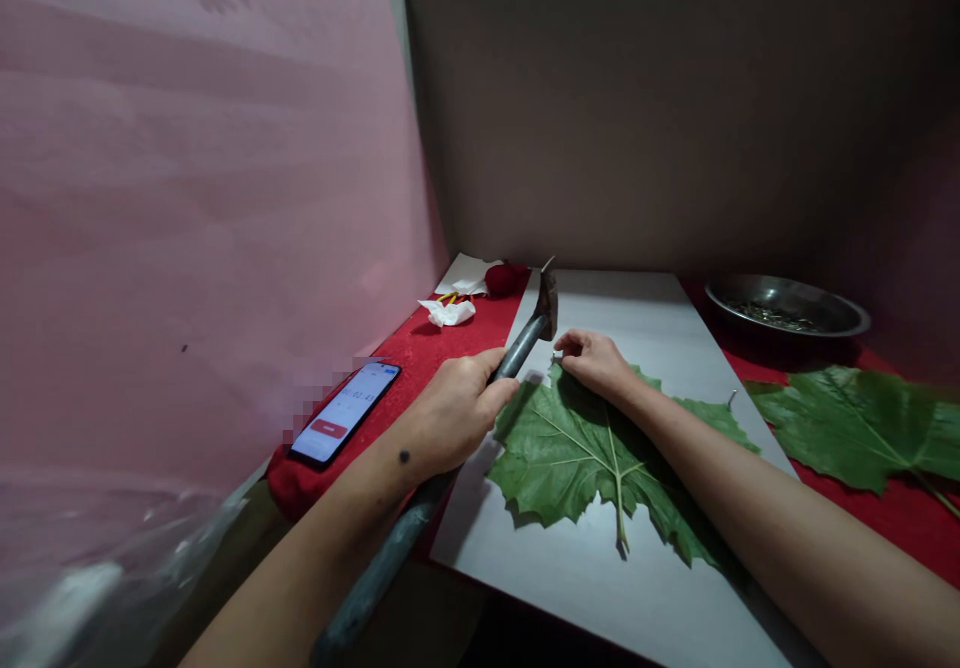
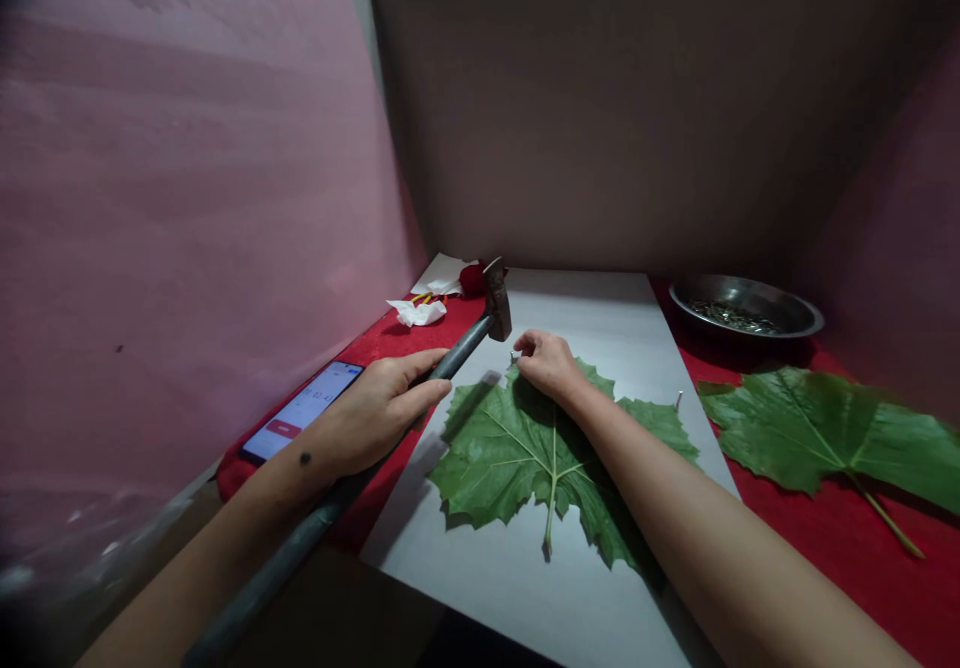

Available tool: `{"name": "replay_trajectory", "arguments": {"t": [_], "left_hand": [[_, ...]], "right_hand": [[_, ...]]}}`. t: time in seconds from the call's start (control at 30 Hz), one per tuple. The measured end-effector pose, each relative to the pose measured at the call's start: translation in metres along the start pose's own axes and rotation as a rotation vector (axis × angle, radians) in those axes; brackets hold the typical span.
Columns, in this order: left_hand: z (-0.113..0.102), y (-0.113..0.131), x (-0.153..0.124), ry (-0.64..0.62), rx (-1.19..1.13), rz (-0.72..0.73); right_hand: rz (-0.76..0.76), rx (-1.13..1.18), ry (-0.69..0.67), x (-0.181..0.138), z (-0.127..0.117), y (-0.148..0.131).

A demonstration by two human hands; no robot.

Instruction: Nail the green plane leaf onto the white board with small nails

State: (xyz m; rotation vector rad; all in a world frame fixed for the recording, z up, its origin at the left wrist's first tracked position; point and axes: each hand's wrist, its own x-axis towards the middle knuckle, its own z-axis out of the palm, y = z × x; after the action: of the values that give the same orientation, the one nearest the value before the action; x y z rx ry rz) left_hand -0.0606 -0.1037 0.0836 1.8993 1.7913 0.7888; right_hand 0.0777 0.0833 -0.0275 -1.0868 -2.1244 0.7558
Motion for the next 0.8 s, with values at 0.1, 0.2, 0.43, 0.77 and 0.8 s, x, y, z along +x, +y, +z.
{"name": "replay_trajectory", "arguments": {"t": [0.1,0.2,0.43,0.77,0.8], "left_hand": [[0.002,-0.001,0.001,-0.021,0.000,0.000],[0.004,-0.003,0.003,-0.031,0.001,-0.003],[0.010,-0.010,0.005,-0.041,0.010,0.001],[0.009,-0.002,0.003,0.029,0.018,0.010],[0.011,-0.003,0.004,0.030,0.027,0.011]], "right_hand": [[-0.017,0.037,-0.006,0.001,0.001,0.004],[-0.010,0.055,-0.005,0.002,0.001,0.006],[-0.029,-0.012,0.031,0.001,0.000,0.002],[-0.017,-0.176,0.005,0.000,-0.001,-0.009],[-0.016,-0.177,0.007,0.000,-0.001,-0.010]]}}
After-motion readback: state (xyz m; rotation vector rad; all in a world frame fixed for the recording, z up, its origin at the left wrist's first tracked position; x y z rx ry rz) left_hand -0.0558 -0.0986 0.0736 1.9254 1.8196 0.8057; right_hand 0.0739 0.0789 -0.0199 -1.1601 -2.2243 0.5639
